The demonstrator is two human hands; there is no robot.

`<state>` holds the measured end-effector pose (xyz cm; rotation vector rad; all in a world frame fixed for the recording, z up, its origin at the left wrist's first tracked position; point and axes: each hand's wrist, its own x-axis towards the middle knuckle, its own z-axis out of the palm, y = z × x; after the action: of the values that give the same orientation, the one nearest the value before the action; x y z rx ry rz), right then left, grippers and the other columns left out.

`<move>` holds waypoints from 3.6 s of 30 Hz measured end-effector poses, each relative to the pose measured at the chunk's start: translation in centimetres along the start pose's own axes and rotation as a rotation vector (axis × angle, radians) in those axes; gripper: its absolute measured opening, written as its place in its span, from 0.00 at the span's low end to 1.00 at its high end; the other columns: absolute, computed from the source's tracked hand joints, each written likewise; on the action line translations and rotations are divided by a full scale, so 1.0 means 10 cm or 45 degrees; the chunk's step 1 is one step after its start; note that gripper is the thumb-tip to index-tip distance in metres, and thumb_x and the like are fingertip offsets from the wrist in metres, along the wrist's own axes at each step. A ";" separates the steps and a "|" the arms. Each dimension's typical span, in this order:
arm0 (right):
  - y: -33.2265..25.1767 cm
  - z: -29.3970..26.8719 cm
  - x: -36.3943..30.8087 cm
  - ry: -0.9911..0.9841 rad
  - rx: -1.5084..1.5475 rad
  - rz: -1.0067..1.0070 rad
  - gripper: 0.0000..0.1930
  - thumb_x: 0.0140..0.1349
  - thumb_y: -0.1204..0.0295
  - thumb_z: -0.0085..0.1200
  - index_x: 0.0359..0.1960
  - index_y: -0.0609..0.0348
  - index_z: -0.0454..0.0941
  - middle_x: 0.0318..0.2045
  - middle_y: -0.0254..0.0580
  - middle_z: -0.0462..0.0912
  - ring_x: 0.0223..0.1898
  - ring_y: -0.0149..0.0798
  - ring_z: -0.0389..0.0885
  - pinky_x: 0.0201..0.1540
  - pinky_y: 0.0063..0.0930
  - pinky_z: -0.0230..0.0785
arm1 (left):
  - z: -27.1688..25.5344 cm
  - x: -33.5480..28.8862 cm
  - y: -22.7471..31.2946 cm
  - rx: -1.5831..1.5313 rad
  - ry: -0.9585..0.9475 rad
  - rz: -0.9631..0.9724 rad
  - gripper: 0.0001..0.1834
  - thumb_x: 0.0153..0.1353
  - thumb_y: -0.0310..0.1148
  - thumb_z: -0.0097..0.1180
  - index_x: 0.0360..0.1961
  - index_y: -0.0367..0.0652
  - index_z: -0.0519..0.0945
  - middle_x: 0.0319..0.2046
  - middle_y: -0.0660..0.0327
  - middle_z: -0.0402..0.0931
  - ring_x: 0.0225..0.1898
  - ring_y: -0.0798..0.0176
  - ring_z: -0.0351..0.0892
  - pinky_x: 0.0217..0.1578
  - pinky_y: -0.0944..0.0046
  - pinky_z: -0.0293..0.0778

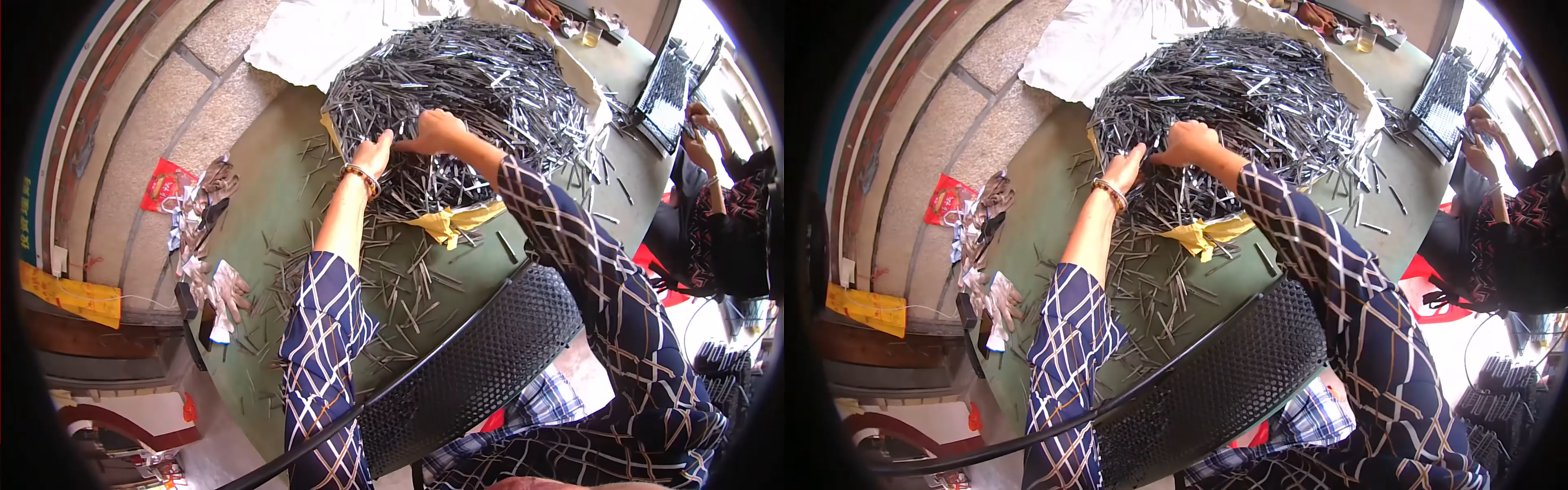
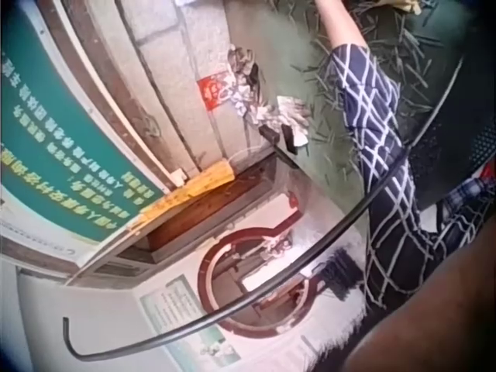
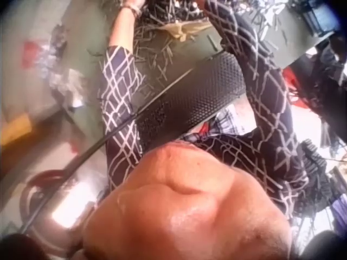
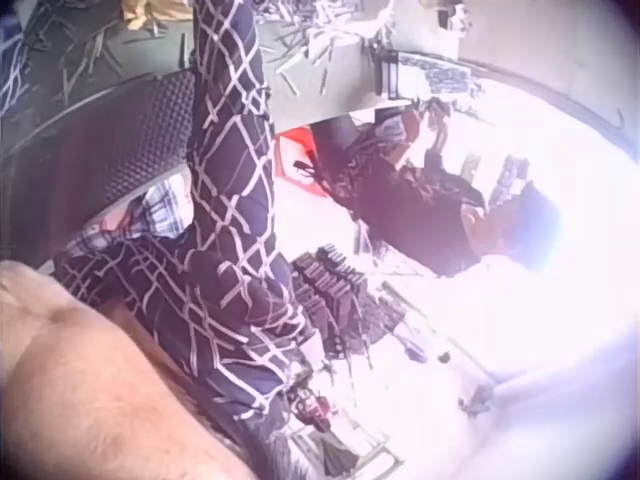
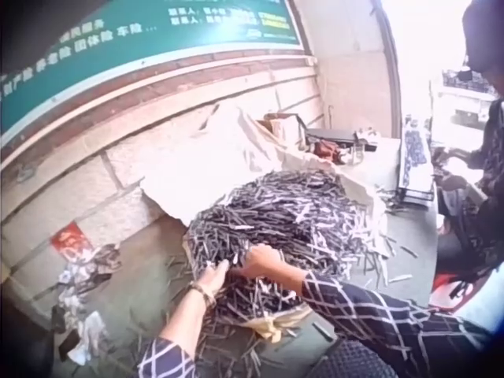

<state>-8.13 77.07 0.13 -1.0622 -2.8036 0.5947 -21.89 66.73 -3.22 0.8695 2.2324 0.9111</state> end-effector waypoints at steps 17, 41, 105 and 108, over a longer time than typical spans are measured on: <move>-0.63 0.13 -0.38 0.429 0.138 -0.344 0.14 0.39 0.65 0.60 0.21 0.66 0.78 0.28 0.56 0.79 0.36 0.51 0.79 0.42 0.40 0.71 | -0.18 -0.03 -0.11 -0.995 -0.186 -0.200 0.39 0.48 0.60 0.59 0.49 0.36 0.73 0.50 0.54 0.72 0.51 0.58 0.71 0.53 0.59 0.66; -0.02 -0.38 -1.04 0.028 0.812 -0.529 0.12 0.53 0.70 0.56 0.36 0.65 0.80 0.29 0.45 0.83 0.28 0.29 0.79 0.34 0.24 0.71 | -0.13 -0.15 -0.23 -1.406 -0.100 -0.448 0.12 0.56 0.41 0.54 0.30 0.42 0.75 0.21 0.60 0.75 0.20 0.63 0.74 0.23 0.60 0.76; -0.01 -0.49 -4.04 0.211 1.040 -0.333 0.12 0.60 0.73 0.53 0.44 0.64 0.78 0.32 0.37 0.81 0.29 0.23 0.73 0.33 0.17 0.64 | -0.90 -5.80 -3.44 -1.081 1.829 0.021 0.06 0.59 0.25 0.50 0.31 0.39 0.65 0.19 0.63 0.67 0.14 0.69 0.67 0.14 0.68 0.68; -0.12 -0.43 -4.22 0.132 1.122 -0.309 0.11 0.60 0.74 0.52 0.43 0.67 0.78 0.32 0.39 0.81 0.32 0.25 0.75 0.33 0.17 0.65 | -1.16 -5.93 -2.80 -1.151 1.544 0.060 0.05 0.58 0.27 0.51 0.31 0.39 0.68 0.18 0.63 0.67 0.16 0.70 0.68 0.15 0.69 0.68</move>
<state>23.96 50.12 6.95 -0.5307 -2.1112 1.4708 -2.63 3.02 -2.29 -0.1717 2.1119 2.6515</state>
